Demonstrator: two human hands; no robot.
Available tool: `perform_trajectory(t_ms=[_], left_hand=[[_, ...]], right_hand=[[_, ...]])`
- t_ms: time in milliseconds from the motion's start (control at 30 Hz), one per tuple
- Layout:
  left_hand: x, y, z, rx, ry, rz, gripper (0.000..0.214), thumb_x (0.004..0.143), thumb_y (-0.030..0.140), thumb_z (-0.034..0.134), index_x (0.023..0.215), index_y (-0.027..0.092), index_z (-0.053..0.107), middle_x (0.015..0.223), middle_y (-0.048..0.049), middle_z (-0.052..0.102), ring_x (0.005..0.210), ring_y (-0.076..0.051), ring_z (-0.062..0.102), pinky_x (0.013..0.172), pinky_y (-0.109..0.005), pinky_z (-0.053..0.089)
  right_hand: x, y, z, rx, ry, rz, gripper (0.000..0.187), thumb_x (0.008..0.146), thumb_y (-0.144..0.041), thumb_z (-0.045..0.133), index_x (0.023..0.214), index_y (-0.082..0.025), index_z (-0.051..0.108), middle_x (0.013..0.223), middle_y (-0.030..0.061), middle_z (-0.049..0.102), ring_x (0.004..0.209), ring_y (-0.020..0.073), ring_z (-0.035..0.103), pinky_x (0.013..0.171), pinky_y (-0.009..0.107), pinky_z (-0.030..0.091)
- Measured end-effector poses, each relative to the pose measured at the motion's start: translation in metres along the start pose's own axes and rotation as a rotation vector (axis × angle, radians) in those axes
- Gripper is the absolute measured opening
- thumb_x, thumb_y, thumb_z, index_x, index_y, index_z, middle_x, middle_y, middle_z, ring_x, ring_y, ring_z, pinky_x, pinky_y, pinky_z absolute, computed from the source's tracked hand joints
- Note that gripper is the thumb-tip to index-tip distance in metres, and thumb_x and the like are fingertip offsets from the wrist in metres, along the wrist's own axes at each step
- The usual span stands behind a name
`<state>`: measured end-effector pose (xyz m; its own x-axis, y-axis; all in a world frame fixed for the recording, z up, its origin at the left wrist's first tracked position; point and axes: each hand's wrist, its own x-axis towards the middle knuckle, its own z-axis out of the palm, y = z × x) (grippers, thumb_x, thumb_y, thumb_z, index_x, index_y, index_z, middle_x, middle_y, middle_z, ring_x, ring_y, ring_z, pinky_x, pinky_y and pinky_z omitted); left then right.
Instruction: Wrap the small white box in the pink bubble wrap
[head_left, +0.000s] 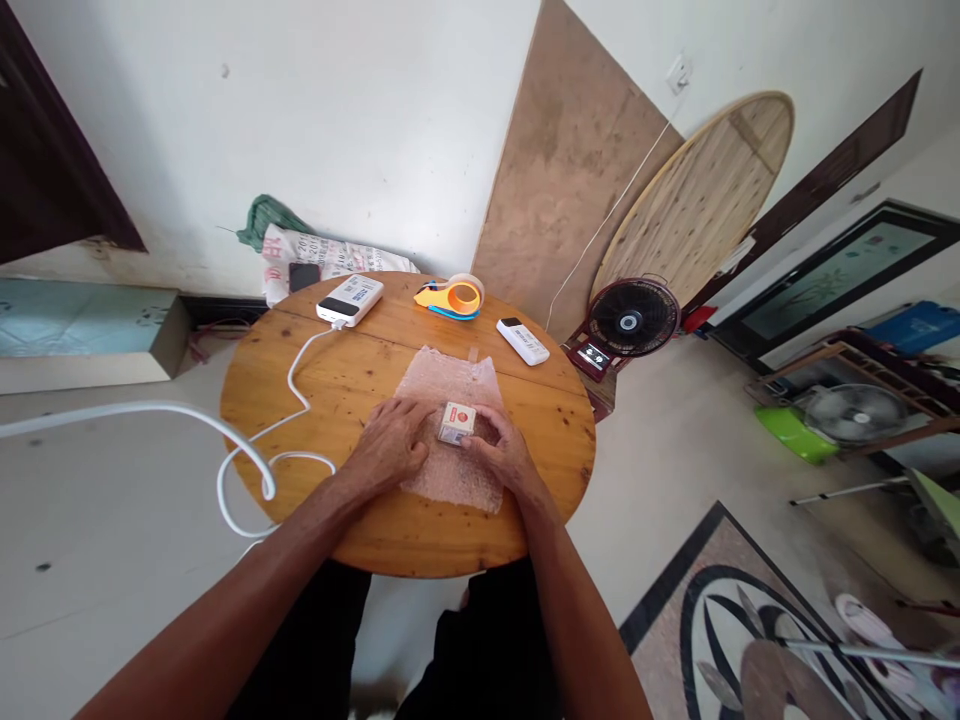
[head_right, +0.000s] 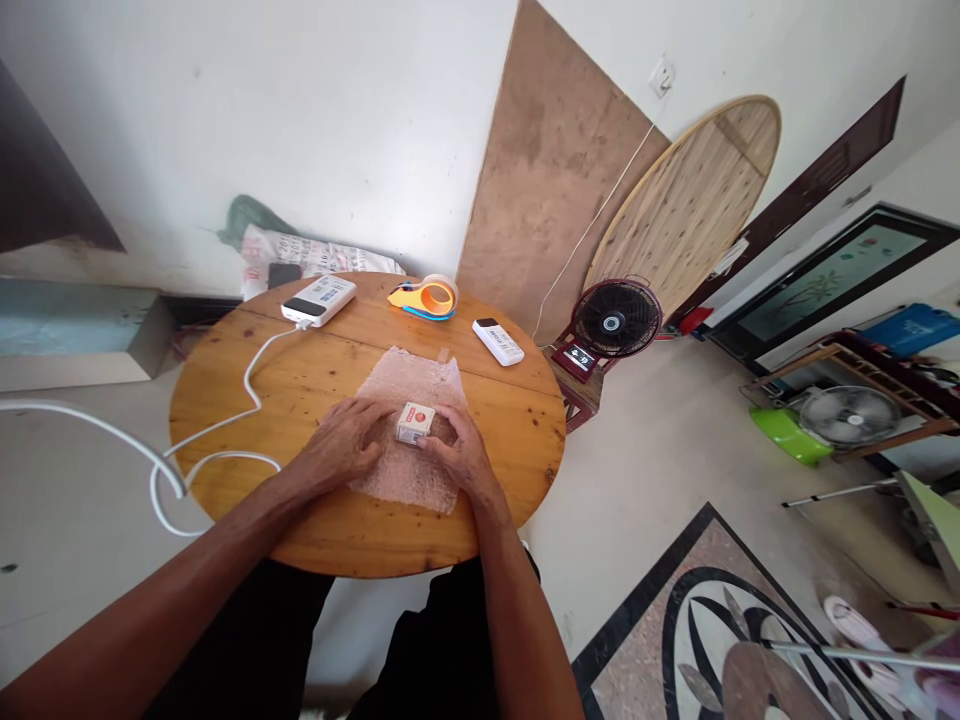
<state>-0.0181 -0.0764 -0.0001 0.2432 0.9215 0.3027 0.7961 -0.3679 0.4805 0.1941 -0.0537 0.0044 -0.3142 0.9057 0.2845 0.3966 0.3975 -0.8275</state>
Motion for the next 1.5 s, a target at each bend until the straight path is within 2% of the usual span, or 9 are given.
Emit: perform_trajectory(t_ms=[233, 633, 767, 867, 1000, 1133, 1333, 1500], left_hand=[[0.000, 0.000, 0.000, 0.013, 0.002, 0.007, 0.052, 0.067, 0.016, 0.048, 0.117, 0.019, 0.055, 0.117, -0.0080, 0.059, 0.107, -0.027, 0.050, 0.095, -0.042, 0.037], [0.001, 0.000, 0.000, 0.016, -0.025, 0.011, 0.051, 0.068, 0.017, 0.048, 0.118, 0.020, 0.054, 0.118, -0.0081, 0.059, 0.111, -0.027, 0.050, 0.099, -0.044, 0.035], [0.000, 0.006, -0.005, -0.026, 0.032, -0.005, 0.049, 0.069, 0.016, 0.048, 0.117, 0.019, 0.055, 0.117, -0.0086, 0.059, 0.109, -0.026, 0.051, 0.096, -0.043, 0.038], [-0.010, 0.016, -0.018, 0.005, 0.075, 0.053, 0.043, 0.070, 0.012, 0.047, 0.111, 0.019, 0.058, 0.115, -0.0091, 0.060, 0.109, -0.025, 0.052, 0.096, -0.042, 0.039], [-0.038, 0.032, -0.040, 0.119, -0.099, 0.252, 0.028, 0.068, 0.015, 0.053, 0.093, 0.023, 0.064, 0.101, -0.0051, 0.063, 0.105, -0.026, 0.053, 0.103, -0.047, 0.032], [-0.055, 0.035, -0.045, 0.255, -0.156, 0.277, 0.019, 0.070, 0.013, 0.053, 0.083, 0.022, 0.063, 0.093, -0.0053, 0.064, 0.102, -0.026, 0.054, 0.104, -0.052, 0.026], [-0.043, 0.031, -0.032, 0.327, -0.116, 0.298, 0.018, 0.079, 0.012, 0.046, 0.070, 0.020, 0.059, 0.084, -0.0056, 0.064, 0.089, -0.023, 0.058, 0.100, -0.049, 0.032], [-0.034, 0.037, -0.039, 0.228, -0.042, 0.238, 0.016, 0.079, 0.012, 0.045, 0.072, 0.020, 0.057, 0.079, -0.0033, 0.063, 0.081, -0.019, 0.057, 0.096, -0.042, 0.036]], right_hand=[[-0.001, 0.004, 0.001, -0.077, -0.009, -0.047, 0.044, 0.073, -0.032, 0.071, 0.115, -0.024, 0.059, 0.120, 0.0055, 0.059, 0.112, 0.0213, 0.054, 0.100, 0.035, 0.040], [-0.001, -0.002, 0.002, -0.164, -0.010, -0.039, 0.044, 0.074, -0.031, 0.070, 0.115, -0.022, 0.058, 0.115, 0.0061, 0.061, 0.108, 0.0218, 0.055, 0.096, 0.036, 0.042], [-0.001, -0.001, 0.001, -0.146, -0.015, -0.052, 0.044, 0.075, -0.032, 0.069, 0.116, -0.023, 0.058, 0.118, 0.0068, 0.059, 0.110, 0.0226, 0.053, 0.099, 0.037, 0.040], [-0.001, -0.001, 0.001, -0.133, -0.024, -0.052, 0.046, 0.075, -0.032, 0.068, 0.119, -0.023, 0.057, 0.121, 0.0071, 0.059, 0.113, 0.0237, 0.052, 0.101, 0.039, 0.038], [-0.003, -0.003, 0.000, -0.152, -0.039, -0.027, 0.057, 0.072, -0.031, 0.070, 0.125, -0.023, 0.052, 0.127, 0.0081, 0.056, 0.118, 0.0255, 0.049, 0.103, 0.042, 0.036], [-0.004, -0.006, -0.002, -0.090, -0.023, 0.054, 0.053, 0.074, -0.028, 0.065, 0.124, -0.022, 0.052, 0.128, 0.0087, 0.055, 0.119, 0.0249, 0.050, 0.103, 0.041, 0.037], [-0.006, -0.012, -0.012, 0.064, -0.072, 0.059, 0.050, 0.075, -0.024, 0.060, 0.124, -0.022, 0.053, 0.129, 0.0058, 0.055, 0.121, 0.0228, 0.049, 0.105, 0.039, 0.036], [-0.007, -0.014, -0.013, 0.094, -0.067, 0.067, 0.050, 0.074, -0.025, 0.060, 0.124, -0.023, 0.053, 0.127, 0.0052, 0.057, 0.119, 0.0230, 0.051, 0.103, 0.039, 0.038]])
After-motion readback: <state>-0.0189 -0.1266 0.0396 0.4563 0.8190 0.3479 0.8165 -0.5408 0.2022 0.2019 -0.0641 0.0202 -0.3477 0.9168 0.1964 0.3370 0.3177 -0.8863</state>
